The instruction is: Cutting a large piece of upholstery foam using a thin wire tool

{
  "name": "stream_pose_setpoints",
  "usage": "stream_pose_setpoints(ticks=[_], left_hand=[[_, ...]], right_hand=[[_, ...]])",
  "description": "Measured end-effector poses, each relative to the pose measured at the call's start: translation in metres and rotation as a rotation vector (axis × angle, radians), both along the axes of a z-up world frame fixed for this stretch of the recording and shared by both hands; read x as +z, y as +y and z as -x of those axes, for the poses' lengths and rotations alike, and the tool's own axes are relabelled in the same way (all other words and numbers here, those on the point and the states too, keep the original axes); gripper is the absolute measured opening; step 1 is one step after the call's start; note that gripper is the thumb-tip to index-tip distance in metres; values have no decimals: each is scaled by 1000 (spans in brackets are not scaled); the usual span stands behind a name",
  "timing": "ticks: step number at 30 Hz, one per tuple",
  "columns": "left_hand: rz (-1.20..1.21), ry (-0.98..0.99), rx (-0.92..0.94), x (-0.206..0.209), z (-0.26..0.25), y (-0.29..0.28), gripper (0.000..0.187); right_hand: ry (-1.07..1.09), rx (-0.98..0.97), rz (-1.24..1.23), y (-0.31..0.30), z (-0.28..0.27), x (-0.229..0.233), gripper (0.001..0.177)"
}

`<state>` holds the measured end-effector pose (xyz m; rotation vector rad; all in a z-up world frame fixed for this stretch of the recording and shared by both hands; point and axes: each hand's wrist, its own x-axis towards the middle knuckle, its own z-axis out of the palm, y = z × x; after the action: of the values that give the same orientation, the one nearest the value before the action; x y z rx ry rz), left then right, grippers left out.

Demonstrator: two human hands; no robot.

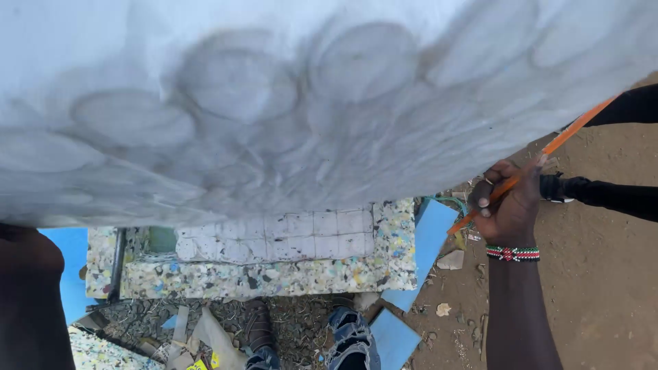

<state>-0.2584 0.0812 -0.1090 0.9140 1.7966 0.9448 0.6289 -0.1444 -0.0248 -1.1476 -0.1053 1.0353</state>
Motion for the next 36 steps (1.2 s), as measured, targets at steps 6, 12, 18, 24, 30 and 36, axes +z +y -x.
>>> stream_pose_setpoints(ticks=[6, 12, 18, 24, 30, 36], left_hand=[[174, -369, 61, 152, -193, -125, 83], [487, -772, 234, 62, -205, -233, 93], [665, -803, 260, -67, -264, -329, 84], [952, 169, -825, -125, -233, -340, 106], [31, 629, -483, -22, -262, -105, 81], [-588, 881, -684, -101, -320, 76, 52]], right_hand=[[-86, 340, -164, 38, -42, -96, 44], [-337, 542, 445, -8, -43, -140, 47], [-1623, 637, 1209, -137, -72, -212, 62], [-695, 241, 673, -91, 144, -118, 18], [-573, 249, 383, 12, 337, -73, 31], [-828, 395, 374, 98, 424, -95, 22]])
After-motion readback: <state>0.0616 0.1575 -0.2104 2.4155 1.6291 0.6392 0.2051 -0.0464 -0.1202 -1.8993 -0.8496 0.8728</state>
